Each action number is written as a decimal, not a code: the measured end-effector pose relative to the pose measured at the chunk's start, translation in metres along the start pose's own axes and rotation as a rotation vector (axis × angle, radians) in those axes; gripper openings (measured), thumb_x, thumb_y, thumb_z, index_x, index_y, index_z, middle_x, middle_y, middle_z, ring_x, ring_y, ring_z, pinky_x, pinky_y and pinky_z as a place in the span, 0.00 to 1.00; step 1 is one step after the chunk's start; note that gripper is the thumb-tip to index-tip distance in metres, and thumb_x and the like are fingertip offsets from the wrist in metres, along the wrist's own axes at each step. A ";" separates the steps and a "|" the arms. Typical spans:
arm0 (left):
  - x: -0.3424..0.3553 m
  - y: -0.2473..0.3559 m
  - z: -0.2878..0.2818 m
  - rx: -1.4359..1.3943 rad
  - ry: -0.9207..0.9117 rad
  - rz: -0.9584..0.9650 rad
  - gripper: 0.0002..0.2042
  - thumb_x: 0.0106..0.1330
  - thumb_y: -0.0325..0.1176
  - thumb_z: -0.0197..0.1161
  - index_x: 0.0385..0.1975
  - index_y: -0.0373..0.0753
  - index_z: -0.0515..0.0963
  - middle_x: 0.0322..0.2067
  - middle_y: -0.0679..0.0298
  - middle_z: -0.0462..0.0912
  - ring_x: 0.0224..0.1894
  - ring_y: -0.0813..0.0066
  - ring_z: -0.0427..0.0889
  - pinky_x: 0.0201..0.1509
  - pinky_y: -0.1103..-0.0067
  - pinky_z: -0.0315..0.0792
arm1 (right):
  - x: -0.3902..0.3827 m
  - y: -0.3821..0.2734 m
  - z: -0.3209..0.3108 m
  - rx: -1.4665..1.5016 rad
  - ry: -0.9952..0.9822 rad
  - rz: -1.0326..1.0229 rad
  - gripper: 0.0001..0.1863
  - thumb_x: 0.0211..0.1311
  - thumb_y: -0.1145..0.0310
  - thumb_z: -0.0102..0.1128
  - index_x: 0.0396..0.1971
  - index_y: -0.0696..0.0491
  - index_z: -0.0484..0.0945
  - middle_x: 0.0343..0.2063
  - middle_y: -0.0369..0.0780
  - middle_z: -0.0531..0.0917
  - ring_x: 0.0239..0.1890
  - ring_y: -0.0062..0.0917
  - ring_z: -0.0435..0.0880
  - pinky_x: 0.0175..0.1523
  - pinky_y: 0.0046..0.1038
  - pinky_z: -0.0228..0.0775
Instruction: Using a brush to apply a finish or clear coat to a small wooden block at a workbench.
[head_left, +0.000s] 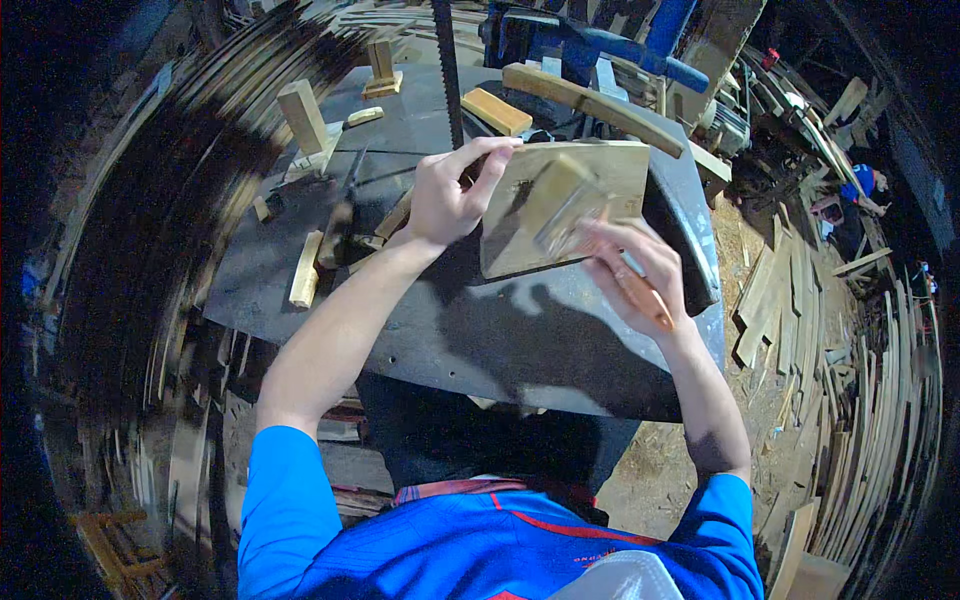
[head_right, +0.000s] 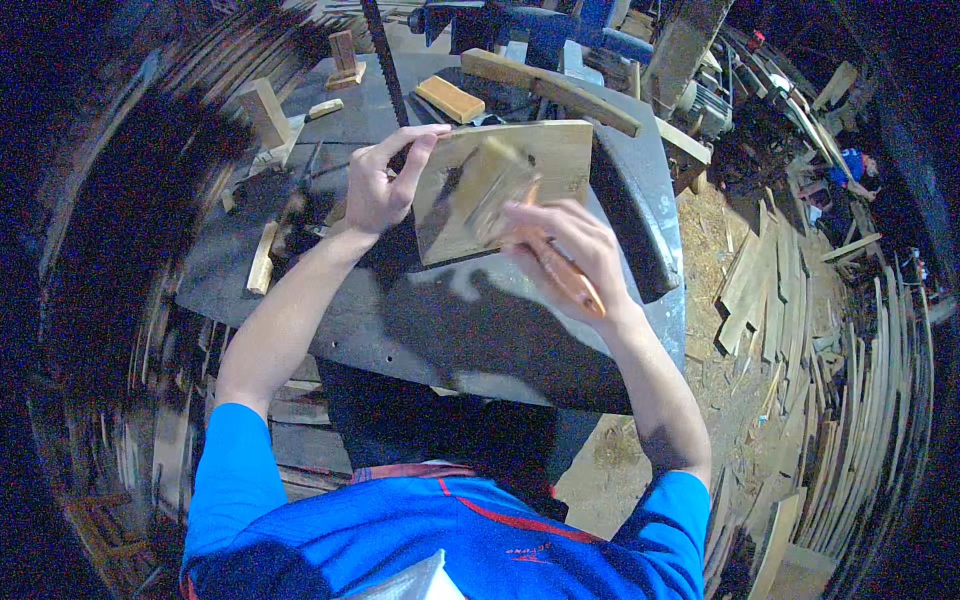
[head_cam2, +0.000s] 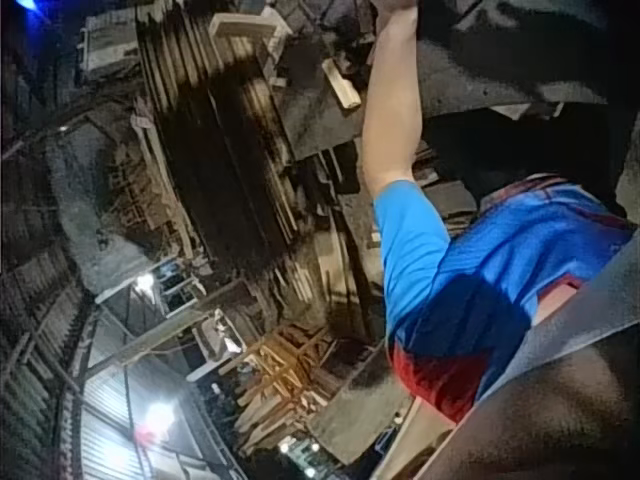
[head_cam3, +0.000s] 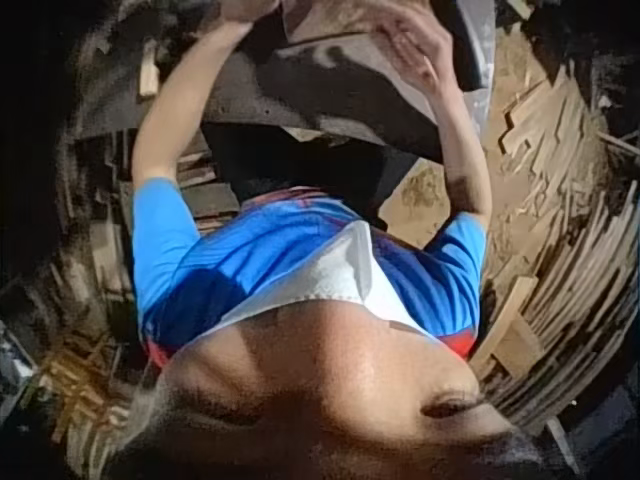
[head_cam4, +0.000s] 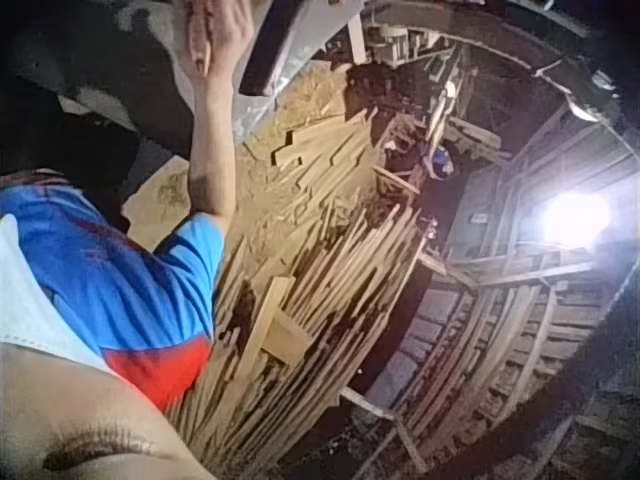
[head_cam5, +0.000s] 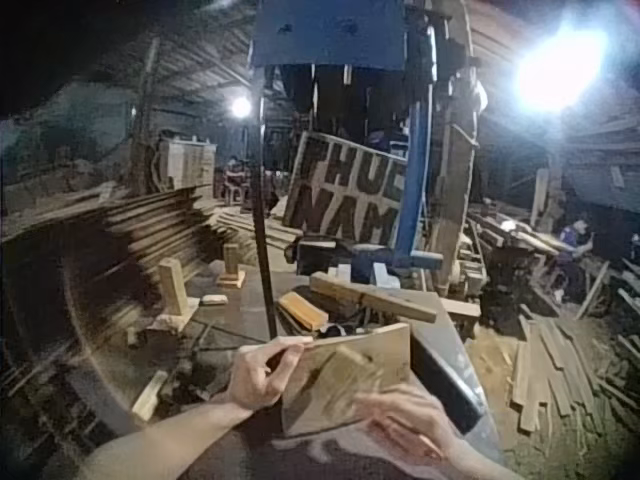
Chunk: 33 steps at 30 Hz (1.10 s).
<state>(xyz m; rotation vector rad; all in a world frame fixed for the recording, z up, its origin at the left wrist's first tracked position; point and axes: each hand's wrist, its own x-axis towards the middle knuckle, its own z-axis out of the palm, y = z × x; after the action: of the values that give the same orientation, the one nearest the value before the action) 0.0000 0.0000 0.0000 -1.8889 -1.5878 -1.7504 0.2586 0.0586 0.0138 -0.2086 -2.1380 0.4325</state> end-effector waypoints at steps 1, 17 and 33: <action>0.001 -0.003 0.000 -0.010 0.022 0.042 0.10 0.72 0.38 0.60 0.43 0.41 0.85 0.33 0.55 0.89 0.33 0.65 0.90 0.36 0.76 0.80 | 0.002 -0.001 -0.002 -0.007 -0.140 -0.004 0.15 0.58 0.73 0.68 0.47 0.53 0.82 0.34 0.41 0.87 0.35 0.32 0.86 0.47 0.30 0.76; -0.006 0.009 -0.003 -0.015 -0.007 0.107 0.08 0.70 0.31 0.61 0.44 0.39 0.84 0.39 0.55 0.88 0.41 0.65 0.90 0.43 0.75 0.82 | -0.013 0.004 0.003 0.186 0.264 0.375 0.11 0.68 0.71 0.59 0.48 0.59 0.80 0.39 0.43 0.86 0.40 0.24 0.84 0.46 0.25 0.76; -0.008 0.007 -0.005 0.009 0.013 0.131 0.08 0.69 0.34 0.62 0.44 0.43 0.84 0.38 0.57 0.88 0.38 0.58 0.89 0.42 0.71 0.83 | -0.003 -0.019 0.019 0.126 -0.102 0.175 0.09 0.64 0.75 0.63 0.43 0.60 0.80 0.41 0.43 0.85 0.42 0.27 0.84 0.49 0.28 0.75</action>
<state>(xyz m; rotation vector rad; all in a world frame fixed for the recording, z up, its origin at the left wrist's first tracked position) 0.0038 -0.0108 -0.0007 -1.9259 -1.4297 -1.6955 0.2446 0.0357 0.0089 -0.3084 -2.1915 0.6905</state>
